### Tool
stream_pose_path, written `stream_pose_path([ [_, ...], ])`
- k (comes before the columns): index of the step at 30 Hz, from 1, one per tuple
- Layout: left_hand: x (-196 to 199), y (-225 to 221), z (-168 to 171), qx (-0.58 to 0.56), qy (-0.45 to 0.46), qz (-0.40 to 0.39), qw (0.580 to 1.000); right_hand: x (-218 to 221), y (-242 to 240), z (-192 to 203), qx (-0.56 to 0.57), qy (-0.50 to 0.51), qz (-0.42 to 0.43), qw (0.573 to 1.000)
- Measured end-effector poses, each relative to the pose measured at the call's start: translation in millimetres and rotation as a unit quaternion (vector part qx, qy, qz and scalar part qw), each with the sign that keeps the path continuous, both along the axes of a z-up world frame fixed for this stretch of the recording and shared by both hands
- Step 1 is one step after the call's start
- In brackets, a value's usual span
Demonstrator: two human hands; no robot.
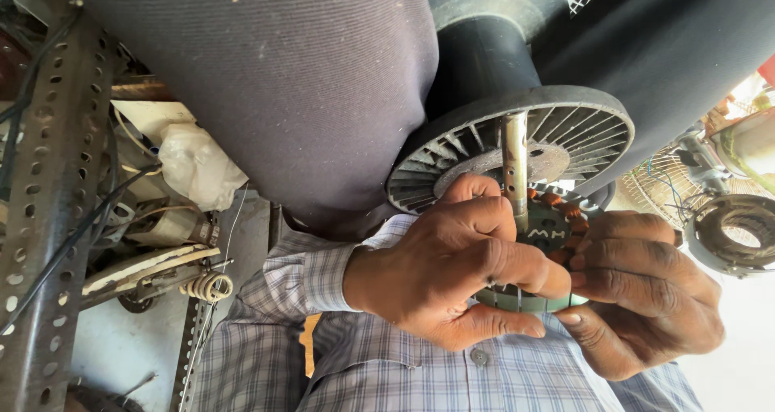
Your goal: The person sits on the floor and works on a fan motor rotor resting on their lap. They use their hands to place and adjust small white insulating pieces into the slots of the copper windings. The workspace is cluttered with various tools and disassembled fan parts.
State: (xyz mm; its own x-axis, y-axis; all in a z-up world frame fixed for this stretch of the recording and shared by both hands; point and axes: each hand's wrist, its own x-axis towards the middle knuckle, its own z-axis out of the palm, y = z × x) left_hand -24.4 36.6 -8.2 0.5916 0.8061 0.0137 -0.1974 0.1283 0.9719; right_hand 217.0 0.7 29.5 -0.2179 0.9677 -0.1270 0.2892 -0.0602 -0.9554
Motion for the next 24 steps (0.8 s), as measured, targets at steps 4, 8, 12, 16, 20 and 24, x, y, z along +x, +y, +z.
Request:
stream_pose_path([
  [4,1.0,-2.8,-3.0,-0.001,-0.020,0.020,1.000,-1.4,0.3,1.0,0.000,0.000,0.003,1.000],
  [8,4.4,-3.8,-3.5,-0.001,-0.023,0.067,0.998,-3.5,-1.5,-1.0,0.021,-0.009,-0.018,1.000],
  [12,8.4,2.0,0.1,-0.003,-0.025,0.114,0.993,-6.7,1.9,-5.4,0.041,0.002,-0.033,0.999],
  [16,0.8,6.8,-0.4,0.031,-0.012,0.095,0.995,-13.5,2.8,-15.5,0.102,0.046,-0.068,0.991],
  [20,-1.2,5.7,2.2,-0.002,-0.029,0.076,0.997,-16.9,4.5,-16.0,0.127,0.055,-0.063,0.988],
  [24,-0.1,2.1,4.7,0.001,-0.029,0.062,0.998,-24.6,-1.8,-12.5,0.130,0.043,-0.109,0.985],
])
